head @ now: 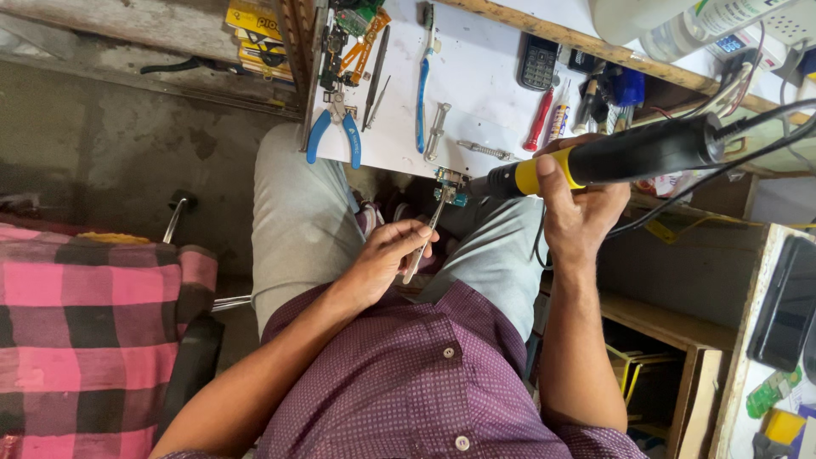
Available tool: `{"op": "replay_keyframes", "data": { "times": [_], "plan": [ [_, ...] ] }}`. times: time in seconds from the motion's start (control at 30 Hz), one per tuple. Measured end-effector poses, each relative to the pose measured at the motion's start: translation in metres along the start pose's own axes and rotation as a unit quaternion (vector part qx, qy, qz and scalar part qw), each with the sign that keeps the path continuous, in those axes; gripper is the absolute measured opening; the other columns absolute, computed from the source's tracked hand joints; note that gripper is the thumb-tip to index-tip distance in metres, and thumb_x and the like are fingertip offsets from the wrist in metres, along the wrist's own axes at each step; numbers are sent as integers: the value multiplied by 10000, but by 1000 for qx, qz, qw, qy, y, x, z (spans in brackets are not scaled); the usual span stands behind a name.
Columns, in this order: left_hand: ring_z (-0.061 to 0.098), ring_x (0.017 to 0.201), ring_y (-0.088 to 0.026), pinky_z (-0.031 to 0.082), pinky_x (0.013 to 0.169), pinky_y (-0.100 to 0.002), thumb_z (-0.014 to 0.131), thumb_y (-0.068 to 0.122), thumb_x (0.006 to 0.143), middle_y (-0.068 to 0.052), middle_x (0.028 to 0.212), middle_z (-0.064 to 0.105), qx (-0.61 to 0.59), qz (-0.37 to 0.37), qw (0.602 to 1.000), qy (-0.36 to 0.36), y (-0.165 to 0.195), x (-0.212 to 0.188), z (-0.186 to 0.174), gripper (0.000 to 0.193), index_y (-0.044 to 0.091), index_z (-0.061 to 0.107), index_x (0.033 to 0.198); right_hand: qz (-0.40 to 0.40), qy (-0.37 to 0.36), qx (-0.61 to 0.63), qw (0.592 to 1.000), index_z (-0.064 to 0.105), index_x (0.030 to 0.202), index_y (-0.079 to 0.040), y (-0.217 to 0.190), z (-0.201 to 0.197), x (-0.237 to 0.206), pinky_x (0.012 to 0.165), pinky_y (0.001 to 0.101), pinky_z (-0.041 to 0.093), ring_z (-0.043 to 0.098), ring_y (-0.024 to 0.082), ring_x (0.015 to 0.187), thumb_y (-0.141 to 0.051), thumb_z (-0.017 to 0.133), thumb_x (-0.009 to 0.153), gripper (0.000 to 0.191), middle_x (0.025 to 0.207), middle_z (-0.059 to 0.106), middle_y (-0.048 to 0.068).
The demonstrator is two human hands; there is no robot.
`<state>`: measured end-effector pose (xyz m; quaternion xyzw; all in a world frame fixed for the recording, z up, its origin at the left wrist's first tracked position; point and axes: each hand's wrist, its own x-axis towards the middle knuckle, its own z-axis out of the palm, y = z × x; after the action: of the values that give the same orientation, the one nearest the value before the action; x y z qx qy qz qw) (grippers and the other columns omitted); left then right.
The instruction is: The person holds a small circuit board on their lap and uses a hot air gun to heat it while steadying and positioning components with tweezers. They then set the board on the workbench and solder it using a soldering iron.
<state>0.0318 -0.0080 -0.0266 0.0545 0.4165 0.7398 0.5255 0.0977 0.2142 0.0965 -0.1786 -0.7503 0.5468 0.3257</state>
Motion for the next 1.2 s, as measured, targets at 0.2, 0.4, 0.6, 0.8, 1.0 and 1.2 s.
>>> {"op": "replay_keyframes", "data": {
  "times": [0.2, 0.4, 0.6, 0.8, 1.0, 1.2],
  "plan": [
    [507, 557, -26, 349, 474, -193, 627, 257, 1035, 19, 767, 646, -11, -5, 1000, 0, 1, 0, 0, 228, 48, 716, 1032, 4, -3, -13, 1000, 661, 1122, 26, -2, 1, 1, 695, 216, 481, 602, 85, 745, -149, 783, 1030, 232, 946, 667, 42],
    [499, 556, -25, 347, 474, -193, 631, 258, 1036, 19, 767, 641, -22, -7, 1000, -3, 3, 0, 1, 226, 49, 717, 1027, 19, -7, -10, 1000, 660, 1113, 20, -1, 0, 3, 699, 226, 484, 604, 94, 748, -161, 785, 1020, 239, 922, 661, 40],
    [490, 548, -27, 340, 468, -196, 638, 257, 1032, 20, 769, 638, -34, -8, 999, -6, 4, -1, 1, 221, 50, 715, 1024, -10, -17, -10, 1000, 653, 1124, 32, 0, 0, 2, 773, 232, 517, 627, 108, 830, -145, 793, 1060, 235, 978, 677, 61],
    [511, 567, -27, 348, 483, -195, 636, 260, 1033, 22, 776, 641, -27, -8, 1000, -4, 5, -1, 1, 222, 52, 716, 1027, 23, -8, -19, 1000, 653, 1122, 20, -4, 1, 2, 729, 243, 507, 621, 105, 787, -162, 784, 1017, 247, 957, 675, 50],
    [499, 563, -24, 346, 480, -195, 630, 266, 1034, 22, 772, 641, -15, -5, 1000, -4, 6, -2, 1, 233, 51, 718, 1028, 13, -16, -56, 998, 668, 1108, 20, -6, 2, 5, 691, 231, 490, 612, 93, 709, -172, 783, 1020, 241, 912, 668, 52],
    [491, 558, -26, 344, 484, -193, 633, 261, 1037, 22, 770, 638, -15, -1, 1000, -3, 6, -2, 1, 230, 46, 715, 1027, -2, -23, -37, 999, 653, 1115, 20, -5, 2, 5, 752, 238, 510, 627, 107, 805, -189, 795, 1030, 266, 952, 680, 56]
  ]
}}
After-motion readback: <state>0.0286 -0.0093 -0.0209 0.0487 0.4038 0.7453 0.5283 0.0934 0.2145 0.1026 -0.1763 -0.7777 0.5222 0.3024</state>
